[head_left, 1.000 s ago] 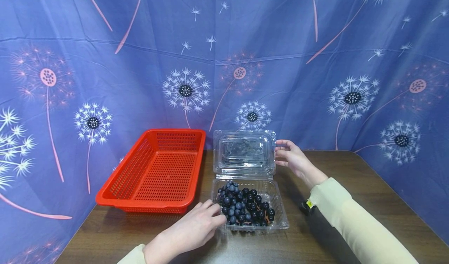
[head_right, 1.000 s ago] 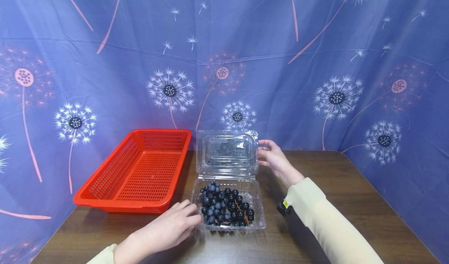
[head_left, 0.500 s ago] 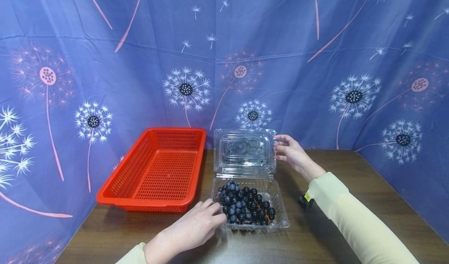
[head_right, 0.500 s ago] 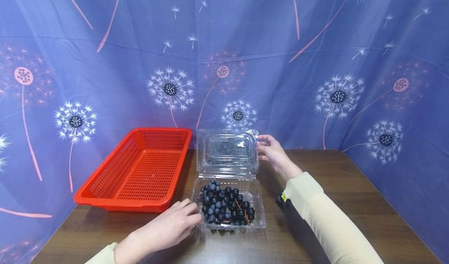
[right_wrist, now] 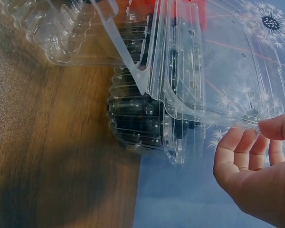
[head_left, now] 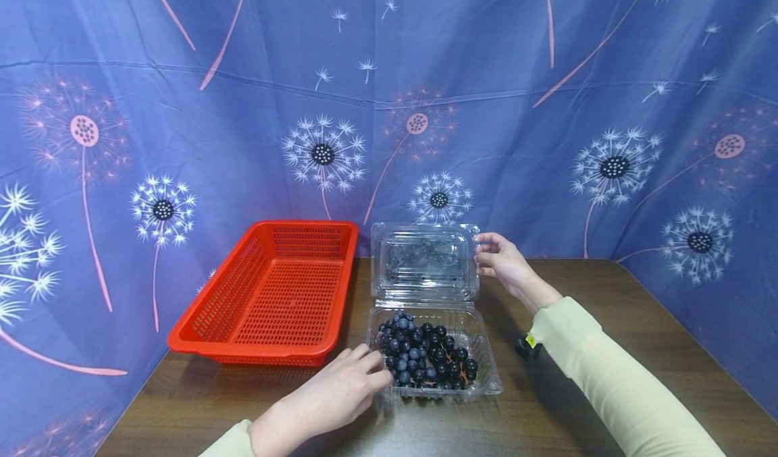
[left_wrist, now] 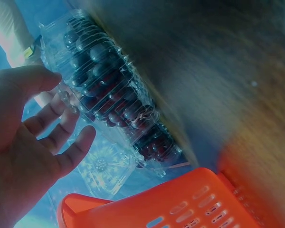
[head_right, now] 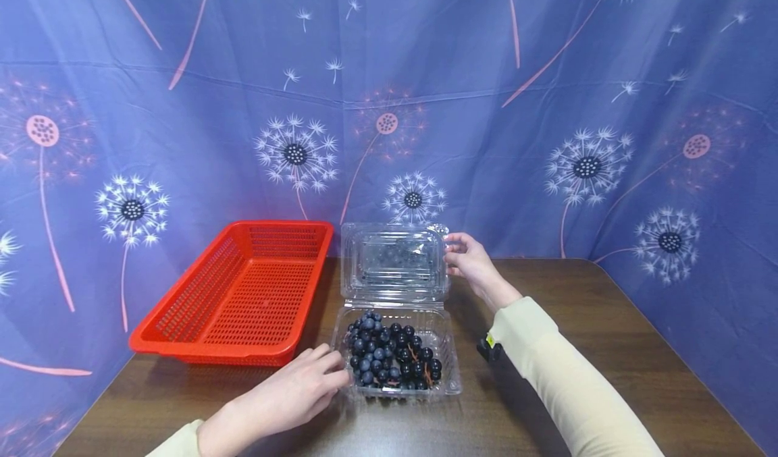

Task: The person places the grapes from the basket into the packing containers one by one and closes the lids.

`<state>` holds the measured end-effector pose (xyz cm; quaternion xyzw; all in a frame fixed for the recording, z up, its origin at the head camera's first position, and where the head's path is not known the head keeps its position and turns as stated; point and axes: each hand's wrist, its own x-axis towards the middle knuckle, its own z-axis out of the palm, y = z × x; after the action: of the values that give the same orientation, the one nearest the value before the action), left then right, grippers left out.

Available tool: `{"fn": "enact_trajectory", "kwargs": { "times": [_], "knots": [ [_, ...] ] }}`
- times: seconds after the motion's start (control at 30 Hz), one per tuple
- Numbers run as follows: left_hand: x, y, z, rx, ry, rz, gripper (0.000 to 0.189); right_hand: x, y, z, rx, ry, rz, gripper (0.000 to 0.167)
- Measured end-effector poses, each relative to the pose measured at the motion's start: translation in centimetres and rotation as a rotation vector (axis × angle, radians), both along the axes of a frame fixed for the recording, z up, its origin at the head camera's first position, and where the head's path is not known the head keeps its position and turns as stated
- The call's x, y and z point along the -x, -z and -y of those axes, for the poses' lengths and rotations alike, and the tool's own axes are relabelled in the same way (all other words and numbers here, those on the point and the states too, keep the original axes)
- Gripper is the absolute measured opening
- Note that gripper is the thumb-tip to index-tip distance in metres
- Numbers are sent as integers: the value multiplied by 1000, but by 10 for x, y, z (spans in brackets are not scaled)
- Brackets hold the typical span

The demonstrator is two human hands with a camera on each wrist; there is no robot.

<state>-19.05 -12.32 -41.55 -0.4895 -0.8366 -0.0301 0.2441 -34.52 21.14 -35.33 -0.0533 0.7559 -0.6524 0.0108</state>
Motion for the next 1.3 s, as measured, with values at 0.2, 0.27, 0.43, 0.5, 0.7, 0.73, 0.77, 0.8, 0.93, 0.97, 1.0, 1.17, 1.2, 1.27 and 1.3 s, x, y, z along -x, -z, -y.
{"fn": "enact_trajectory", "kwargs": {
  "times": [0.2,0.27,0.43,0.5,0.7,0.73,0.77,0.8,0.93,0.97,1.0,1.17,1.2,1.27,1.3],
  "knots": [
    [-1,2,0,14,0,-58,28,1,4,-3,6,-6,-28,39],
    [-1,2,-1,25,0,-84,28,1,5,-4,-6,-8,-39,40],
    [-3,2,-2,63,4,-161,24,-1,6,-4,-25,-10,-70,45],
    [-3,2,-3,72,10,-194,21,-3,6,-3,-24,-13,-78,45],
    [-4,1,-1,81,27,-195,18,-5,9,-4,-18,-25,-104,38],
    [-4,1,-1,82,26,-188,19,-6,9,-5,-18,-25,-107,35],
    [-4,1,-1,85,24,-180,19,-6,10,-5,-16,-27,-109,34],
    [-5,1,-1,89,21,-170,19,-7,10,-5,-13,-27,-112,34],
    [-5,2,-1,93,12,-146,19,-8,11,-6,-18,-30,-136,33],
    [-5,2,-1,93,11,-143,20,-9,11,-5,-22,-31,-148,34],
    [-5,2,-1,92,10,-144,20,-9,11,-5,-25,-30,-159,35],
    [-3,2,-1,84,14,-156,22,-13,11,-4,-49,-23,-217,41],
    [-3,2,-1,85,15,-152,22,-13,11,-4,-50,-21,-224,41],
    [-3,2,-2,89,13,-142,22,-15,11,-5,-57,-22,-235,41],
    [-3,2,-2,90,12,-136,22,-16,11,-5,-60,-24,-239,42]
  ]
}}
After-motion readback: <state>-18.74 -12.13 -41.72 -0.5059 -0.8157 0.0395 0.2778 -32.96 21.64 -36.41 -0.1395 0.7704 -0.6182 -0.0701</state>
